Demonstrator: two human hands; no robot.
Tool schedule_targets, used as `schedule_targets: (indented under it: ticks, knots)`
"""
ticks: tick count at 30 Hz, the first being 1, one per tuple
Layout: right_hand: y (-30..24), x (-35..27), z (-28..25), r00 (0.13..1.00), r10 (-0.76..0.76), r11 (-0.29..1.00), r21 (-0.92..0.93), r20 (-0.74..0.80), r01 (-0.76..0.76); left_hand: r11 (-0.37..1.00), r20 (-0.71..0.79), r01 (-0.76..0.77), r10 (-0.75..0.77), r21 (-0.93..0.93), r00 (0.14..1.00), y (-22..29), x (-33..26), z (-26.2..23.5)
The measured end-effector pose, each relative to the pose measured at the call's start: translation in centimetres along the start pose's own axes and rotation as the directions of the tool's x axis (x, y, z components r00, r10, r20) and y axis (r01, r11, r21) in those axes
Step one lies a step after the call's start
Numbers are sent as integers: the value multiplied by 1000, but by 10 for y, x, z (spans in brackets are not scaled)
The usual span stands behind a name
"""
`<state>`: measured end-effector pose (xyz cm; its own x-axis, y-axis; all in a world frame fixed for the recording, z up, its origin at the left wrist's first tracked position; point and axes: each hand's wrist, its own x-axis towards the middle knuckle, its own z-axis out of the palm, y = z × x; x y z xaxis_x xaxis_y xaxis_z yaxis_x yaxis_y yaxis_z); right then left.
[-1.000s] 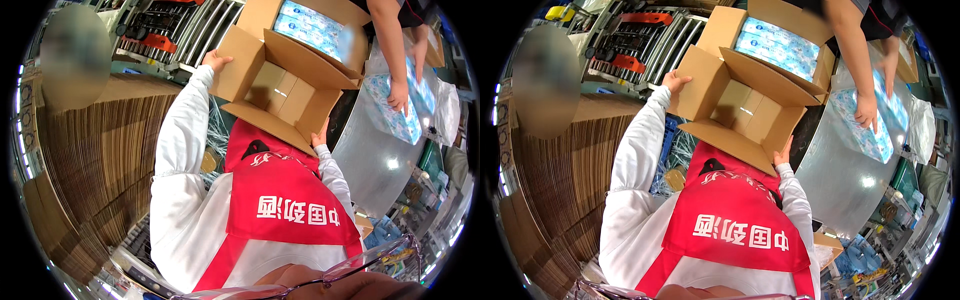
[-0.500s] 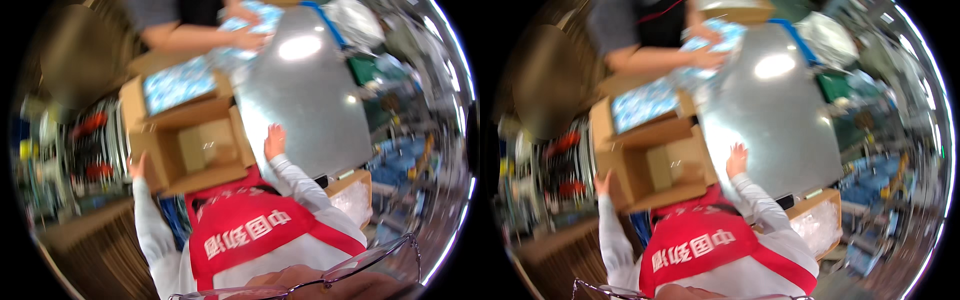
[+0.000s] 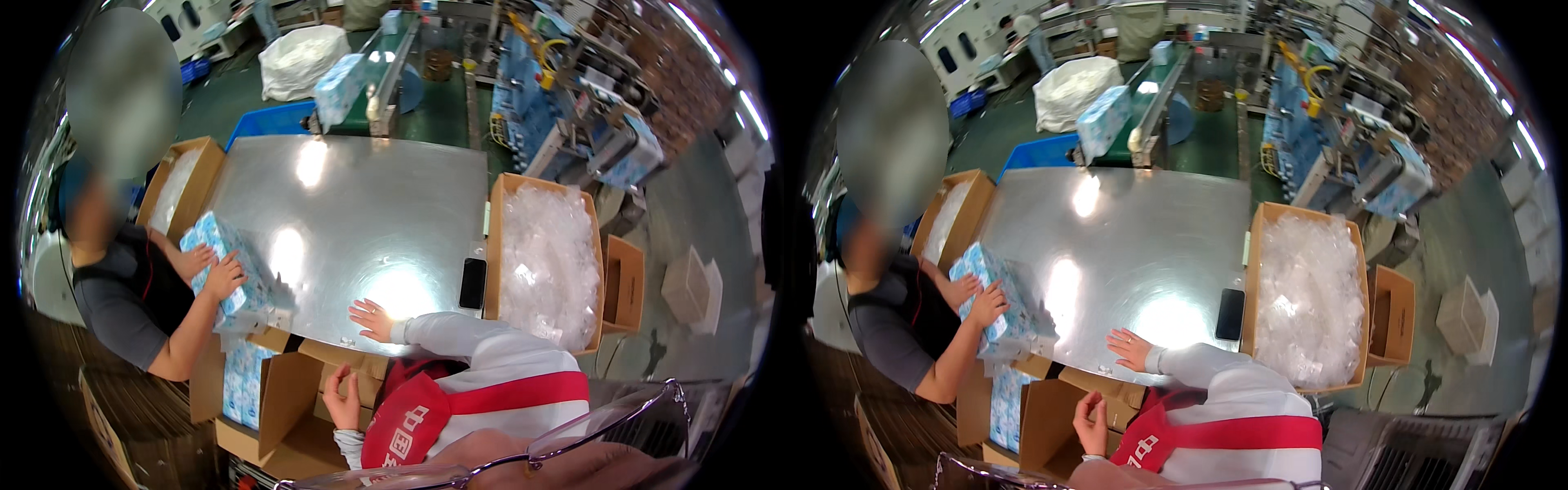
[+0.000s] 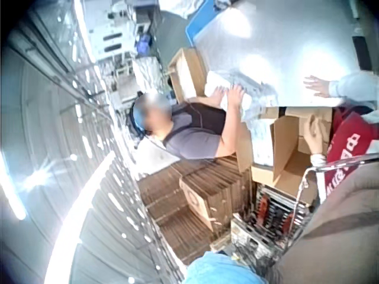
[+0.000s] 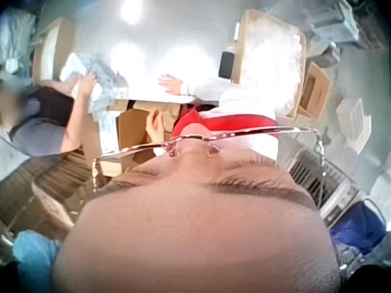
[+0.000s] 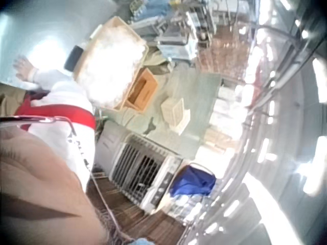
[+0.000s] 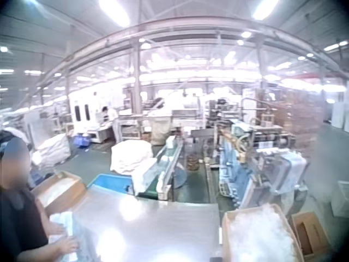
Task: The person picks up stacks of packaged tissues and places them into a cardboard box before closing the flaps and pushing the box onto a conveyor belt.
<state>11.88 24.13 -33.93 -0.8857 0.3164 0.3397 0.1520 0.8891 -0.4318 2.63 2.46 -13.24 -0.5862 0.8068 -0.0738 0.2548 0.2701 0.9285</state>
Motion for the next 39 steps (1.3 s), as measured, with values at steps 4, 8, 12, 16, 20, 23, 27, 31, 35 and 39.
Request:
schedule_targets:
  ticks: [4, 8, 12, 16, 20, 23, 27, 31, 35, 39]
  knots:
    - [-8, -4, -7, 999, 28, 999, -15, 23, -28, 998, 121, 55, -52, -25, 991, -5, -4, 11]
    - [-13, -2, -12, 998, 24, 1000, -11, 54, -24, 996, 192, 84, -75, -37, 979, 3, -11, 17]
    - [-16, 0, -16, 992, 64, 998, -8, 109, -63, 997, 245, 71, -59, -44, 968, 13, -17, 19]
    - [-13, -1, -11, 996, 48, 999, -7, 70, -48, 999, 256, 46, -40, -18, 966, 11, -22, 16]
    - [-12, -3, -7, 999, 38, 999, -32, 27, -37, 988, 217, 108, -82, -109, 973, 4, -26, 21]
    - [-12, -3, -9, 1000, 23, 1000, -22, 18, -23, 985, 224, 116, -85, -130, 971, 13, -24, 23]
    - [-11, -2, -7, 999, 30, 1000, -5, 38, -30, 987, 279, 127, -94, -102, 956, 9, -26, 23]
    - [-13, -3, -9, 1000, 15, 1000, 10, 12, -16, 986, 321, 121, -79, -113, 944, 4, -25, 24]
    - [-6, -4, 0, 999, 42, 999, 1, 27, -42, 983, 365, 150, -100, -111, 925, 3, -23, 27]
    - [-9, -1, 2, 998, 29, 997, -73, 63, -25, 977, 368, 170, -111, -132, 923, -4, -24, 26]
